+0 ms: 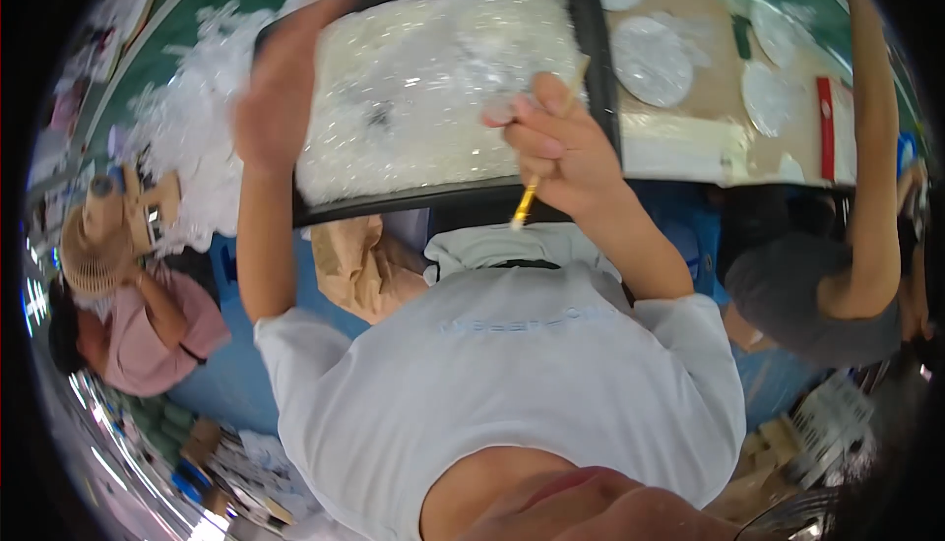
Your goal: Applying adhesive or coating to decorative plastic lighting components and then dipping them into a tray of small white beads.
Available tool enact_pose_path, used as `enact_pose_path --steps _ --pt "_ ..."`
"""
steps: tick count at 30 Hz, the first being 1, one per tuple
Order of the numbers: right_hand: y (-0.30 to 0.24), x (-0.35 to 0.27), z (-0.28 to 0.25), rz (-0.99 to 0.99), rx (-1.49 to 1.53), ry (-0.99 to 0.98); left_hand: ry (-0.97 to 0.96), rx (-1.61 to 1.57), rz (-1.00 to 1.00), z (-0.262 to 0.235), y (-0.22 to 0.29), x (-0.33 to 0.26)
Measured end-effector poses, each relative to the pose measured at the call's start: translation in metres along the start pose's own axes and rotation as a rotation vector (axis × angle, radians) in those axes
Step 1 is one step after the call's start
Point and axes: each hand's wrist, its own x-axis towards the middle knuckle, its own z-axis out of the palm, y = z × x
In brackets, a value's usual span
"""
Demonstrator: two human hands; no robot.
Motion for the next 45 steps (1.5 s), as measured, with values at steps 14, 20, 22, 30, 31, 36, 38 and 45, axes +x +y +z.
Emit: enact_pose_path --steps 14,20,22,30,31,36,38,45 --pt "-0.014 0.001 -0.003 0.033 0.086 -0.109 -0.071 0.495 -0.037 -0.040 -0.051 -0.017" --pt "-0.010 0.006 -0.012 -0.011 0.057 -0.190 -0.041 -0.027 0.174 -0.014 -0.013 0.016" --pt "-0.010 0.004 0.002 -0.003 0.008 -0.159 -0.032 -0.388 0.235 -0.008 -0.011 0.009" --pt "-0.030 0.007 0.006 -0.060 -0.349 -0.098 0.006 -0.215 0.052 -0.011 -0.011 0.020" --pt "-0.036 0.006 0.012 -0.062 -0.346 -0.084 0.159 -0.242 0.131 -0.010 -0.005 0.025" --pt "-0.084 0.011 0.111 -0.151 -1.278 0.007 -0.207 0.993 0.719 0.041 0.063 0.053" --pt "-0.084 0.011 0.135 -0.205 -1.532 -0.023 -0.192 0.532 0.690 0.048 0.036 0.053" --pt "-0.088 0.032 0.124 -0.282 -1.643 -0.239 -0.267 0.852 0.643 0.020 -0.034 0.061"
